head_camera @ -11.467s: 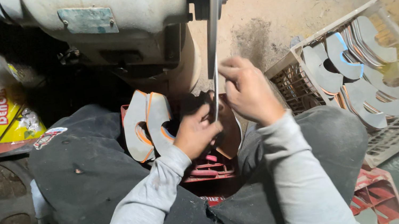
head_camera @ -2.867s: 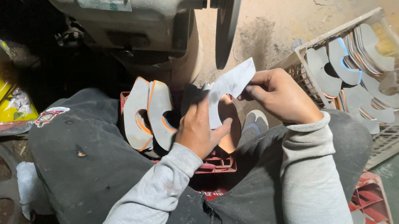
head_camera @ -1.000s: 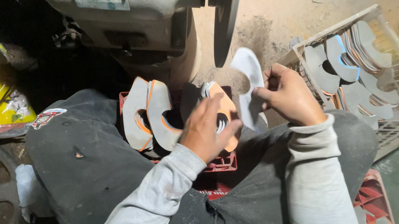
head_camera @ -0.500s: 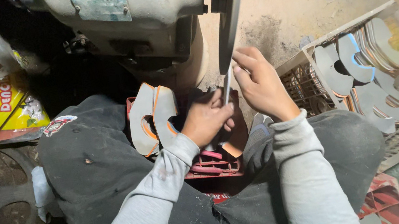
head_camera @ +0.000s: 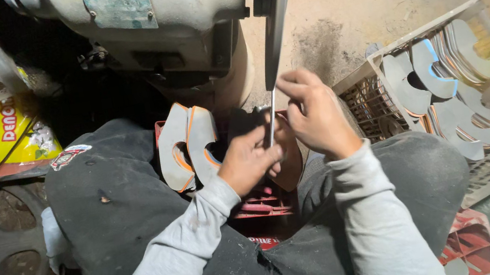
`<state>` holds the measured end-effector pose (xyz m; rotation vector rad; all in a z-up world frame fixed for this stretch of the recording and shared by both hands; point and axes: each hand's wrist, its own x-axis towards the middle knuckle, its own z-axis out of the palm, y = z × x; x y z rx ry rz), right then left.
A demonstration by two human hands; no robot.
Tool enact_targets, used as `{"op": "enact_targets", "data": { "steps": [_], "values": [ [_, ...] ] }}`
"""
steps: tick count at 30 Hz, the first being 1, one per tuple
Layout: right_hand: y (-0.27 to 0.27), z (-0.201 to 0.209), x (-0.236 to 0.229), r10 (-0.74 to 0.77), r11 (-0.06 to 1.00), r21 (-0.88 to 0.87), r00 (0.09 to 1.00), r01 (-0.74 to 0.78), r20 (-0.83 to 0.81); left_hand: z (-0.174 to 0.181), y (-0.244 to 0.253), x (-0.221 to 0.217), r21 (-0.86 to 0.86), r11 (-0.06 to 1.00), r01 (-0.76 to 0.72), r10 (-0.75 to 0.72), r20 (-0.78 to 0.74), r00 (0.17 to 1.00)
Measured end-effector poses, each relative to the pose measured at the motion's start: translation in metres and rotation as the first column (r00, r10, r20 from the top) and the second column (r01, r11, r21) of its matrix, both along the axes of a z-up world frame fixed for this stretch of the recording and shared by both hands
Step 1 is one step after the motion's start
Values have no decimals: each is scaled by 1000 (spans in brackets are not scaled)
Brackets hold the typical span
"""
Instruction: The person sits cross-legged and uses a grinding machine to smooth the edges of curved shoe sole parts. They handle each piece one at a time, pressing it against the spinning wheel, then place the finished parts into a nearby crate.
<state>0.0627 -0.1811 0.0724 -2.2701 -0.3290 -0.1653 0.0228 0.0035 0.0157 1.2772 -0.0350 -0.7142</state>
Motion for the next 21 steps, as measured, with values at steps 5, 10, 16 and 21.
{"op": "enact_targets", "data": {
  "steps": [5,10,16,21],
  "values": [
    [-31,14,-11,105,968,251,910,-2,-400,-3,10,-20,513,846,-147,-135,472,871],
    [-13,5,5,-2,978,207,984,40,-180,-4,0,10,203,979,-29,-21,240,970],
    [12,-12,34,-100,994,47,994,97,54,5,-1,47,-55,999,-2,7,90,996],
    [18,-21,32,-137,991,14,988,136,79,9,2,45,-108,994,29,-19,91,996]
  ]
}}
